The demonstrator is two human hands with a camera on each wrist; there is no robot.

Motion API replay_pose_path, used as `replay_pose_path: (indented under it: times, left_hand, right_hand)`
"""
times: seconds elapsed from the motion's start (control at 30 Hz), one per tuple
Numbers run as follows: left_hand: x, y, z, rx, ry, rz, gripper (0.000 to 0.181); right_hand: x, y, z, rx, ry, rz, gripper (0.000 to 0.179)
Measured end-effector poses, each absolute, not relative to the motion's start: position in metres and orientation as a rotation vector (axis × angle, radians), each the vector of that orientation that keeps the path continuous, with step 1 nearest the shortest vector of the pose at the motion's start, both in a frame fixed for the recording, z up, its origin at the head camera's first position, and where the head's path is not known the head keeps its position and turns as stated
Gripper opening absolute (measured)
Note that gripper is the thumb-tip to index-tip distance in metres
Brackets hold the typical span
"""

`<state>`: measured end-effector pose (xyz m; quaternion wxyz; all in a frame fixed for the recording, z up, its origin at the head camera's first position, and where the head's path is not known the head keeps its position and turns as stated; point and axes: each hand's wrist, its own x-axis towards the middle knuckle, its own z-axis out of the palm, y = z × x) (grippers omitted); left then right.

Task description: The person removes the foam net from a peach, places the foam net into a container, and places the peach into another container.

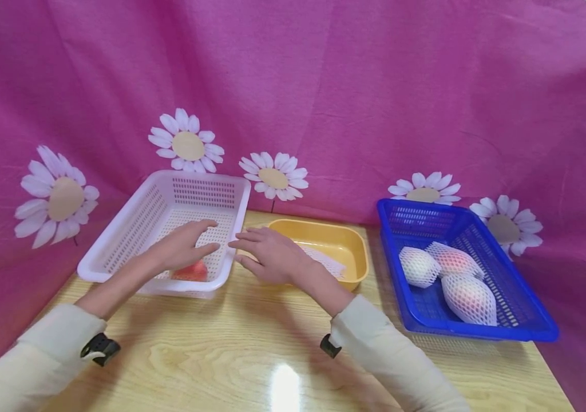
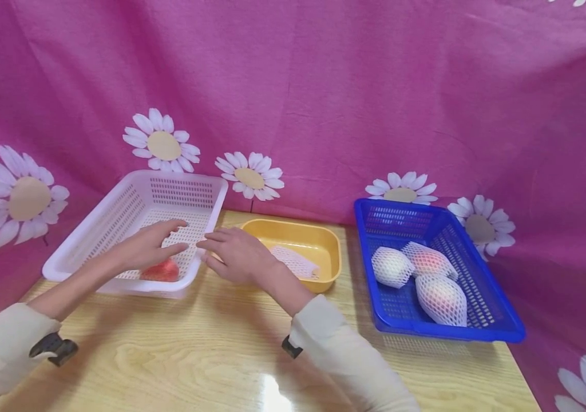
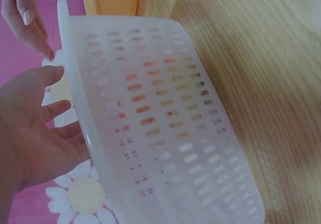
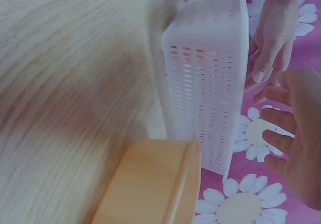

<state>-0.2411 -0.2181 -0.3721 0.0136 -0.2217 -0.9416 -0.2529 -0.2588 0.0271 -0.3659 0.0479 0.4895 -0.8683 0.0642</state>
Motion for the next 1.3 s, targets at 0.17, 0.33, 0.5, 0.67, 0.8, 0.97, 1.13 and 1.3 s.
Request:
replay_pose_path:
  times: [0.17,0.33,0.5,0.67,0.8,0.97,1.13,1.3]
  left_hand:
    - [-0.240,-0.206,-0.369,-0.718,-2.915,-0.819,0.055]
    - [-0.239,-0.193,-0.365,-0.734,-2.889,-0.841,0.056]
    - [-0.239,-0.182,-0.362,-0.721,-2.871,-0.827,0.058]
    - [-0.237,-0.170,-0.360,-0.725,-2.880,-0.823,0.061]
    - [-0.233,-0.159,-0.359,-0.741,-2.904,-0.812,0.061]
    - [-0.228,-0.145,-0.358,-0.773,-2.903,-0.762,0.062]
    - [-0.228,-0.135,-0.355,-0.814,-2.847,-0.726,0.060]
    - [-0.228,-0.126,-0.355,-0.836,-2.852,-0.722,0.061]
  right_hand:
    - [-0.258,0.038,-0.358,1.455,-2.705,0.148,0.044]
    - [-0.257,0.052,-0.356,1.418,-2.725,0.148,0.044]
    - [-0.258,0.065,-0.354,1.367,-2.729,0.134,0.044]
    - [-0.258,0.079,-0.351,1.307,-2.753,0.128,0.045]
    - [-0.256,0.090,-0.347,1.239,-2.798,0.139,0.047]
    - [-0.254,0.106,-0.343,1.158,-2.847,0.113,0.048]
    - [-0.254,0.121,-0.339,1.110,-2.864,0.071,0.047]
    - [-0.253,0.134,-0.339,1.065,-2.885,0.035,0.048]
